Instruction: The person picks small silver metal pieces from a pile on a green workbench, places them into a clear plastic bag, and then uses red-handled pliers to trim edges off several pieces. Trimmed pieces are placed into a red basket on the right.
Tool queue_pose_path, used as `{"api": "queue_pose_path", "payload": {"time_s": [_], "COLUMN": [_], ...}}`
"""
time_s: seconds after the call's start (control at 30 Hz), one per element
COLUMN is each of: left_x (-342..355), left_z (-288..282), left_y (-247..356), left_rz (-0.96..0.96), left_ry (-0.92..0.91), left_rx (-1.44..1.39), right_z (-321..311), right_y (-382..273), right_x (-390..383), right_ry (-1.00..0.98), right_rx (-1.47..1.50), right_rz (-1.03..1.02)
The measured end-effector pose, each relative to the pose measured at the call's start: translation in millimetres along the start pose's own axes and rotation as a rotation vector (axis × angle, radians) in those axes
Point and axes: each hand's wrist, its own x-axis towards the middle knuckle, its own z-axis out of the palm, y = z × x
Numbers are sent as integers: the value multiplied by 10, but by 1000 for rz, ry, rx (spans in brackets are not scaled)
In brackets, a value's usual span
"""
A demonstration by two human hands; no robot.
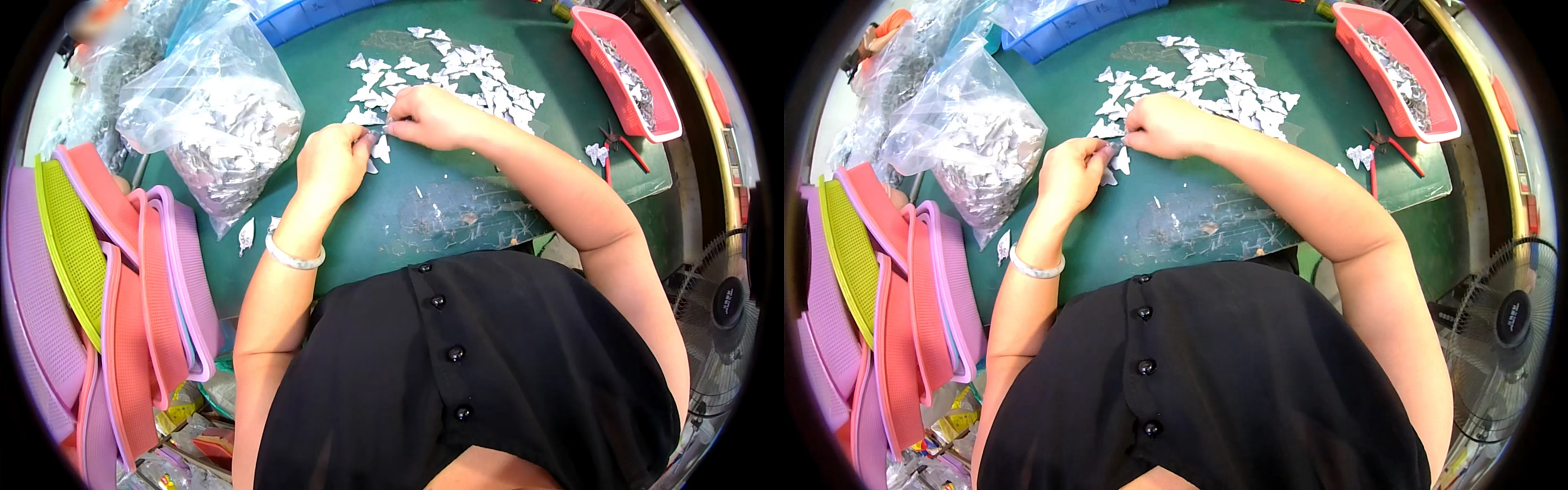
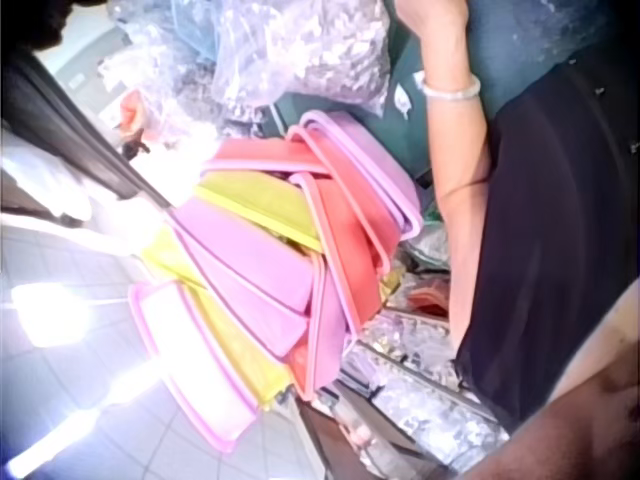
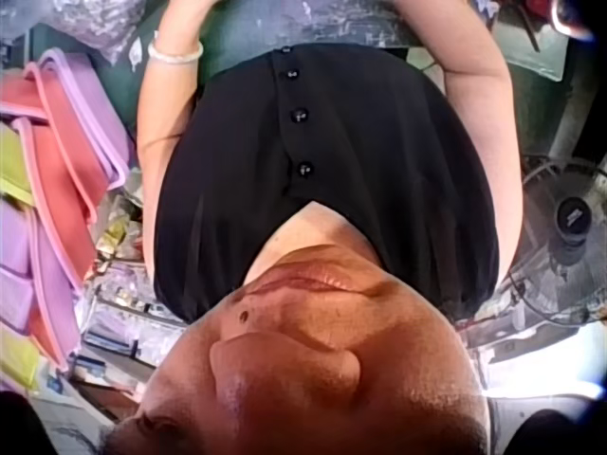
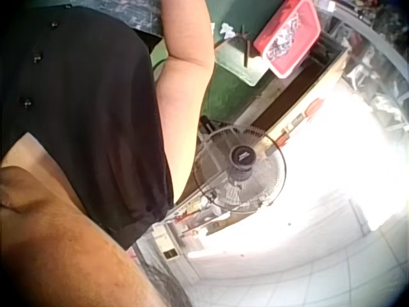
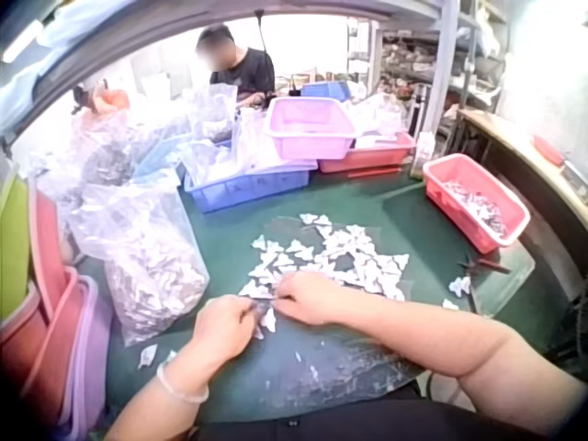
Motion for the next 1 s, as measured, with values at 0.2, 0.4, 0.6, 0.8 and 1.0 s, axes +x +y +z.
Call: {"api": "queue_pose_path", "payload": {"time_s": [0.2, 0.4, 0.6, 0.8, 1.0], "left_x": [-49, -139, -322, -399, -356], "left_z": [-64, -86, -205, -155, -51], "left_y": [-10, -81, -281, -312, -232], "left_rz": [-346, -376, -116, -321, -119], "left_ry": [-154, -315, -448, -76, 82], "left_rx": [-1020, -1415, -1941, -1421, -633], "right_z": [-261, -313, -336, -143, 10], "right_y": [-96, -69, -83, -230, -469], "right_x": [-153, -232, -269, -100, -86], "right_ry": [-108, -119, -30, -37, -106], "right_rx": [1034, 1299, 1478, 226, -287], "right_rz": [551, 483, 201, 64, 7]}}
